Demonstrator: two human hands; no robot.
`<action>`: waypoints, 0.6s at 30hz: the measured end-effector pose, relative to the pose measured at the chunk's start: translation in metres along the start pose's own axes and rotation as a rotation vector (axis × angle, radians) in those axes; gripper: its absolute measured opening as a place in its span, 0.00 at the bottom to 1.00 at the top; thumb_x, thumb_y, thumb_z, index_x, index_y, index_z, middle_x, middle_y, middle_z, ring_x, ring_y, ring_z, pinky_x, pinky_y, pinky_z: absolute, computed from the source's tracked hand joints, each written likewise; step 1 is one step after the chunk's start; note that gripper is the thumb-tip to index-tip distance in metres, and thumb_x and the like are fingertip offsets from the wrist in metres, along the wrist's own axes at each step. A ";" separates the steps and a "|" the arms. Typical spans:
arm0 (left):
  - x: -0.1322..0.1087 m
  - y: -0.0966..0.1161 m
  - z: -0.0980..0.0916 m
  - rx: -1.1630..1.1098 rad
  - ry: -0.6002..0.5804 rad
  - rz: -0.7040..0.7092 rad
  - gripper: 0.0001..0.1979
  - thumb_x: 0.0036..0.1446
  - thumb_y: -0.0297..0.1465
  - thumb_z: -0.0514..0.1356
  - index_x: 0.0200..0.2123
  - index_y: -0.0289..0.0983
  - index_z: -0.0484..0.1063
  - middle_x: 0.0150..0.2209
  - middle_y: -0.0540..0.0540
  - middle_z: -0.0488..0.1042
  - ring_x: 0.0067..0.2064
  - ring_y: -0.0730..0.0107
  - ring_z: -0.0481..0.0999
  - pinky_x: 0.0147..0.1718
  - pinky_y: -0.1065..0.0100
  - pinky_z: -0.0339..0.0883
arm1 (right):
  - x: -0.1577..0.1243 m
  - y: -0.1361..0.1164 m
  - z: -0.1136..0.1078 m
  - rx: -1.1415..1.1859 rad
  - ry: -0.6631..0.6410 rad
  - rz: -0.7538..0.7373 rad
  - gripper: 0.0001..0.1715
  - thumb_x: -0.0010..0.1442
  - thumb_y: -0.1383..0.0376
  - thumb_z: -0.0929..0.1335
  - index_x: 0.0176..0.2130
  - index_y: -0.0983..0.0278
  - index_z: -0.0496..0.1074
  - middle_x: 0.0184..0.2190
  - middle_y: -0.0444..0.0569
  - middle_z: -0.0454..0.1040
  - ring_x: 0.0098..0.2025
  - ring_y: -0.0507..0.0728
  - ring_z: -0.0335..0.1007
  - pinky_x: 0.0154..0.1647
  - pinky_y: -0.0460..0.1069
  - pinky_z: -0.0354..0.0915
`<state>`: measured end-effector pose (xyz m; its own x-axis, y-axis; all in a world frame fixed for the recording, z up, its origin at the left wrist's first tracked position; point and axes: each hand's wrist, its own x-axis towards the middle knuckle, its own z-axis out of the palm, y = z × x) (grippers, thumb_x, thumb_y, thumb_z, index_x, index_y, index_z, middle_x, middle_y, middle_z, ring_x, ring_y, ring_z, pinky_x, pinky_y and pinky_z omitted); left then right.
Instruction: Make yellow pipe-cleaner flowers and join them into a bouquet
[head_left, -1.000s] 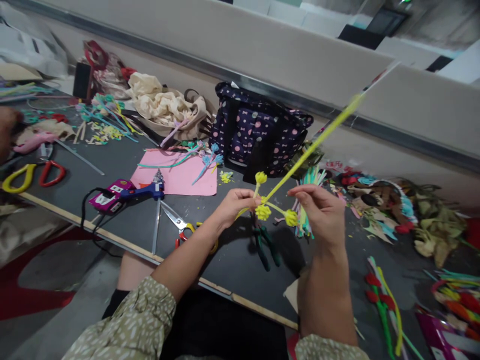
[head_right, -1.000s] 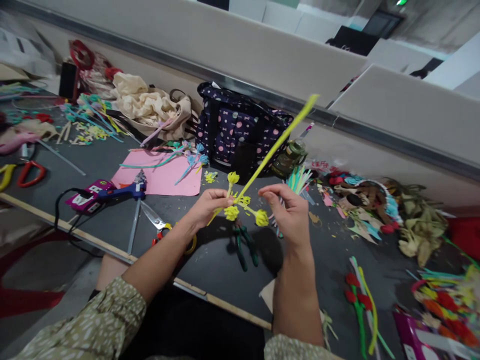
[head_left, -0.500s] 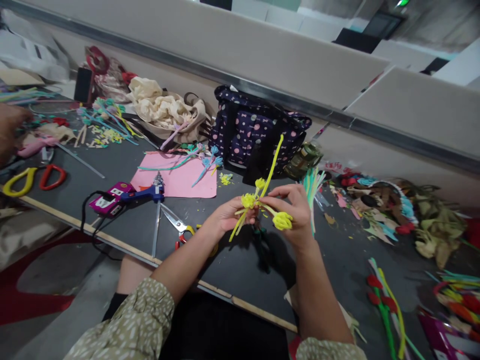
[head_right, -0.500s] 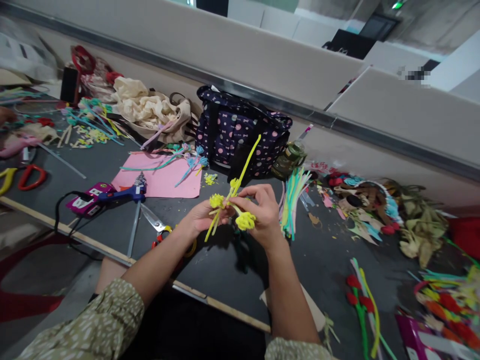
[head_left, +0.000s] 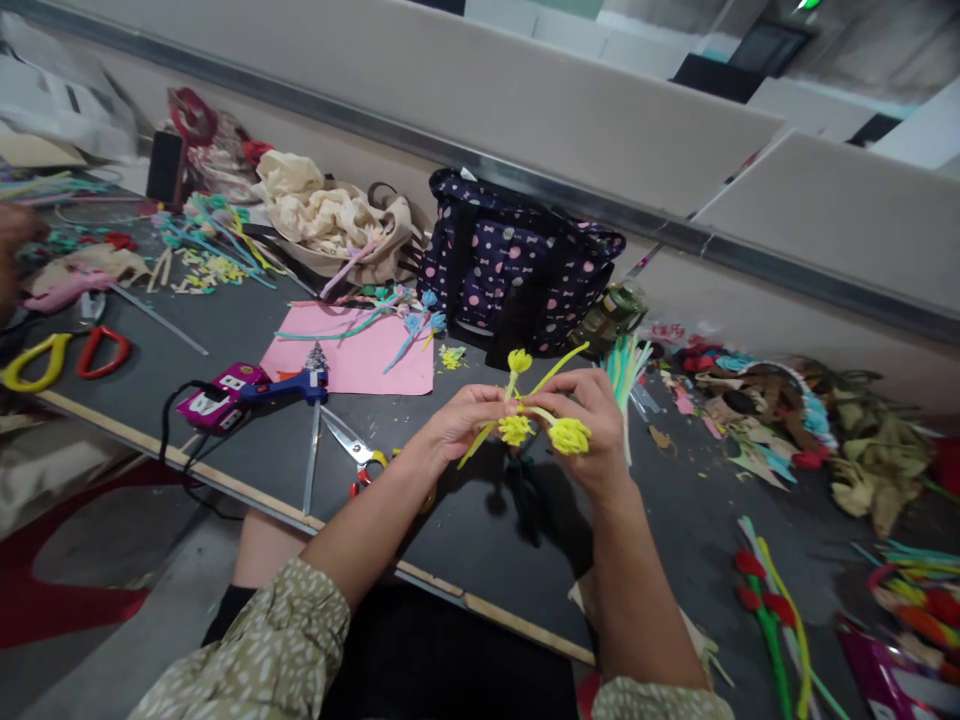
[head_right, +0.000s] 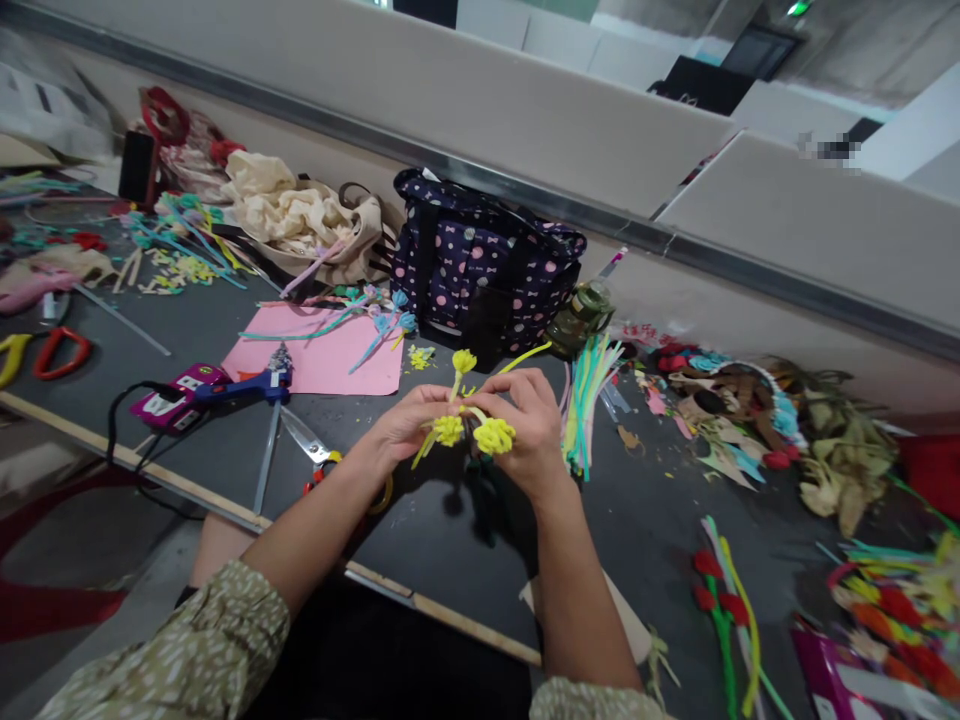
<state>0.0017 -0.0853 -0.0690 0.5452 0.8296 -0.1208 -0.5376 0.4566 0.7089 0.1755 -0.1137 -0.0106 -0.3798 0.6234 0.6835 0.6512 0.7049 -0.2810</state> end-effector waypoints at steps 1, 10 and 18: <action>-0.001 0.001 0.001 0.032 0.011 0.032 0.13 0.39 0.32 0.73 0.27 0.30 0.76 0.24 0.47 0.75 0.25 0.75 0.73 0.30 0.71 0.67 | 0.000 0.000 0.000 -0.004 -0.003 0.006 0.08 0.59 0.66 0.71 0.40 0.57 0.78 0.35 0.50 0.73 0.41 0.60 0.65 0.42 0.57 0.65; -0.003 0.002 0.006 0.367 0.078 0.411 0.12 0.43 0.37 0.71 0.24 0.34 0.76 0.25 0.49 0.73 0.28 0.75 0.69 0.32 0.72 0.63 | 0.000 0.004 -0.001 0.032 0.001 0.043 0.05 0.60 0.66 0.69 0.39 0.59 0.75 0.36 0.49 0.72 0.42 0.60 0.67 0.45 0.57 0.65; -0.009 0.004 0.010 0.687 0.153 0.716 0.07 0.51 0.35 0.67 0.26 0.39 0.79 0.26 0.47 0.72 0.31 0.69 0.68 0.35 0.67 0.62 | -0.003 0.005 0.001 0.025 -0.038 0.128 0.05 0.61 0.63 0.67 0.38 0.59 0.74 0.39 0.51 0.73 0.45 0.62 0.68 0.47 0.60 0.64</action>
<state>0.0008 -0.0941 -0.0578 0.1245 0.8907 0.4372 -0.1928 -0.4105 0.8913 0.1794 -0.1122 -0.0145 -0.3200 0.7206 0.6151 0.6791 0.6271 -0.3814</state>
